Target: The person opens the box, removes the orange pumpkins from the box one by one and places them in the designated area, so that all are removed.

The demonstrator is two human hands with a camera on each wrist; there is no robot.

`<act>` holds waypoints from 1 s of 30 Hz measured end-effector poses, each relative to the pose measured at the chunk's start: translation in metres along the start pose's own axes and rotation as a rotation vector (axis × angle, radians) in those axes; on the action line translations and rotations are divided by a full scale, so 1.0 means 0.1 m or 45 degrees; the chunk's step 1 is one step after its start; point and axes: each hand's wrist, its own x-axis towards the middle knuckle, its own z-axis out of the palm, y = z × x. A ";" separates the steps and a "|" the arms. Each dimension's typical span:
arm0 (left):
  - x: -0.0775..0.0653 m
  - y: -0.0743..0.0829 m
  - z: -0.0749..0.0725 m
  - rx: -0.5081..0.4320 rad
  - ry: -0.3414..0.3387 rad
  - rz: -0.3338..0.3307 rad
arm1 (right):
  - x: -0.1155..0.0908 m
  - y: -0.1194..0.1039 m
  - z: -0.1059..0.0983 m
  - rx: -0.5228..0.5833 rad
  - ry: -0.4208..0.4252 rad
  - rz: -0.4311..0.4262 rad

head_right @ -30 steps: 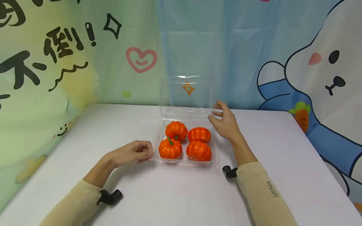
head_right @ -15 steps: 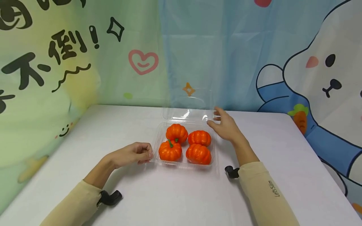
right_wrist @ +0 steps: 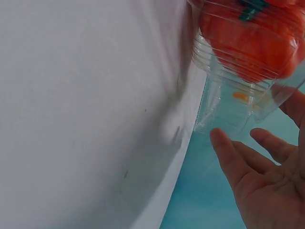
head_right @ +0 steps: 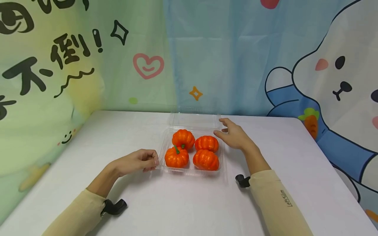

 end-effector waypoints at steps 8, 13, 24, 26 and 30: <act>-0.02 0.02 -0.03 -0.006 0.000 -0.008 | -0.06 -0.03 -0.01 -0.001 0.097 -0.089; -0.03 0.01 -0.03 -0.003 -0.002 -0.020 | -0.13 -0.07 0.02 -0.017 0.129 -0.141; -0.02 0.01 -0.02 0.007 -0.013 -0.040 | -0.23 -0.04 0.07 0.023 0.124 -0.323; -0.02 0.01 -0.02 0.002 -0.018 -0.041 | -0.25 -0.05 0.07 0.015 0.111 -0.331; -0.01 0.01 -0.01 -0.002 -0.027 -0.039 | -0.29 -0.06 0.07 0.000 0.097 -0.333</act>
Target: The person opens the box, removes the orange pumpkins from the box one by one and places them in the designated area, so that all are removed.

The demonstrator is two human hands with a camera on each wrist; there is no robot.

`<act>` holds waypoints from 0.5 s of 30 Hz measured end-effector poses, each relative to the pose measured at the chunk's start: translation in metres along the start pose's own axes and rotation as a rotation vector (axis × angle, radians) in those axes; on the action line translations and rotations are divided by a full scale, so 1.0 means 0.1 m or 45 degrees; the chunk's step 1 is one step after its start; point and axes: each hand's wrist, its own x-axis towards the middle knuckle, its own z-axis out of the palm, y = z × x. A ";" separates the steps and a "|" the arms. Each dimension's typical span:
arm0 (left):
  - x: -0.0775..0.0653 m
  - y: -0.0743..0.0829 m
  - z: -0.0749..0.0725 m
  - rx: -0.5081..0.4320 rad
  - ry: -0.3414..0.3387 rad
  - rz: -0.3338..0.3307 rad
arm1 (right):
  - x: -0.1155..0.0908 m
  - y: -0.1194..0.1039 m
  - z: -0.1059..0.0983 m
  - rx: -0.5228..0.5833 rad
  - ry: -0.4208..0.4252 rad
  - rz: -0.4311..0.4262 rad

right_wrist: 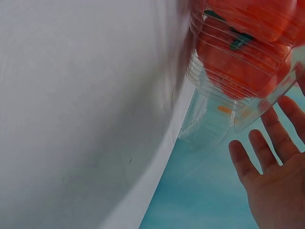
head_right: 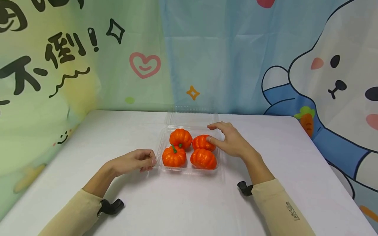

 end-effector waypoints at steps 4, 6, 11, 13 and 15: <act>0.01 0.01 0.00 0.006 -0.001 0.002 | -0.02 -0.01 -0.02 -0.018 -0.008 0.006; 0.02 0.01 0.00 0.008 -0.003 0.002 | -0.03 -0.01 -0.03 -0.029 -0.014 0.018; 0.00 0.01 -0.01 0.005 -0.007 -0.004 | -0.04 0.00 -0.02 -0.042 -0.040 0.027; -0.01 0.00 -0.01 0.004 -0.004 -0.001 | -0.04 0.00 -0.01 -0.044 -0.052 0.019; -0.01 0.00 -0.01 0.008 -0.006 0.007 | -0.05 0.01 0.00 -0.047 -0.065 0.018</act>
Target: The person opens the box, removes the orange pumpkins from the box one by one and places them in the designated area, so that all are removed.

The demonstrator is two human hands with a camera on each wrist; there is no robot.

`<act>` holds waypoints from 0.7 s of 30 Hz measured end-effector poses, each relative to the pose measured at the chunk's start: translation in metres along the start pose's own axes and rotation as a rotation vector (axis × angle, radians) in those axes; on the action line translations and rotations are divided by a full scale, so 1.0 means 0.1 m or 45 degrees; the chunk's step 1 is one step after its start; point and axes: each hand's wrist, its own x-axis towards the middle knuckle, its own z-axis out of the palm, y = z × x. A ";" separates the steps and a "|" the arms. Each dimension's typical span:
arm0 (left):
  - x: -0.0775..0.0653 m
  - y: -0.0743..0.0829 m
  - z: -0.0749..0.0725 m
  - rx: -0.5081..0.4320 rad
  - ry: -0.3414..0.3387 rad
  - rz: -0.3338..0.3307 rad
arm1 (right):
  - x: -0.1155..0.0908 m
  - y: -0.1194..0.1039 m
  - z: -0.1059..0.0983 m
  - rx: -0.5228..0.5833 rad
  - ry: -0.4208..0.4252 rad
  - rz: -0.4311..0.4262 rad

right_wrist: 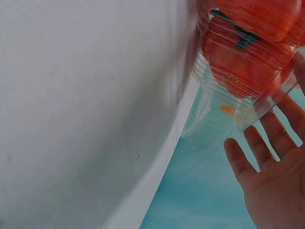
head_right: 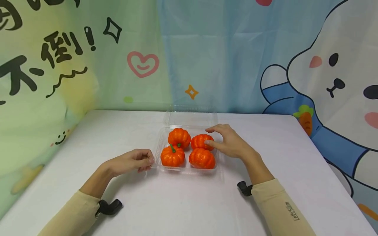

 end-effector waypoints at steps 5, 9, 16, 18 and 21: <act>0.01 0.01 -0.02 0.006 -0.005 0.006 | -0.01 0.01 0.00 -0.021 -0.027 0.031; 0.02 0.02 -0.04 0.002 -0.004 -0.007 | -0.01 0.02 -0.01 -0.036 -0.049 0.045; 0.03 0.03 -0.06 -0.008 -0.006 -0.015 | -0.01 0.03 -0.01 -0.033 -0.081 0.038; 0.03 0.02 -0.07 -0.008 -0.008 -0.008 | -0.01 0.02 -0.01 -0.032 -0.092 0.039; 0.02 0.02 -0.08 -0.003 -0.005 -0.019 | -0.02 0.00 -0.01 -0.027 -0.100 0.032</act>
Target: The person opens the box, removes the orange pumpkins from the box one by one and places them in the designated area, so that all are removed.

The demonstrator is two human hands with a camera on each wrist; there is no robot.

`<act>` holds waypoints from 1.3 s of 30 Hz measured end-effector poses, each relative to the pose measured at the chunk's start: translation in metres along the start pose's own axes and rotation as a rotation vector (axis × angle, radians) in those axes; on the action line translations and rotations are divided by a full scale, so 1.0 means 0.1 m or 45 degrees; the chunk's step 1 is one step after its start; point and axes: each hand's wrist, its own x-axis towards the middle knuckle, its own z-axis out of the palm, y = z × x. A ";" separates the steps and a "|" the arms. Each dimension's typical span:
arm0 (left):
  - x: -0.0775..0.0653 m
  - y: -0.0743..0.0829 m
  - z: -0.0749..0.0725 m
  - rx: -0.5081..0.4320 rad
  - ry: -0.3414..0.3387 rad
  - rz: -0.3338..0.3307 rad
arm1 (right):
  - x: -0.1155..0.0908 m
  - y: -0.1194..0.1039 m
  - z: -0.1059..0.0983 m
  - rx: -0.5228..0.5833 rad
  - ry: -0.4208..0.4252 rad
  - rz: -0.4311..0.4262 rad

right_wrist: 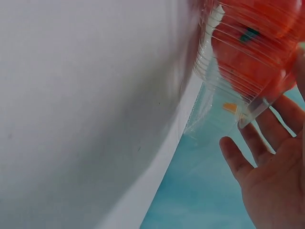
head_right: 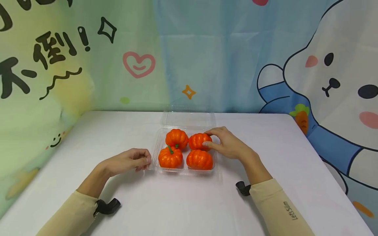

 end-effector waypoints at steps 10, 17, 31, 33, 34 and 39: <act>0.01 0.03 -0.04 0.017 -0.010 -0.015 | -0.03 -0.01 -0.14 0.152 0.185 -0.046; -0.01 0.00 -0.06 0.023 0.007 -0.016 | -0.04 0.00 -0.20 0.169 0.213 -0.002; -0.01 0.00 -0.07 0.034 0.004 -0.007 | -0.11 0.06 -0.18 0.218 0.294 -0.053; -0.01 0.00 -0.07 0.034 0.003 -0.007 | -0.11 0.07 -0.18 0.222 0.327 -0.070; -0.01 0.00 -0.07 0.036 0.003 -0.010 | -0.11 0.07 -0.18 0.222 0.340 -0.072; -0.01 0.00 -0.07 0.055 -0.008 -0.005 | -0.12 0.10 -0.17 0.230 0.370 -0.089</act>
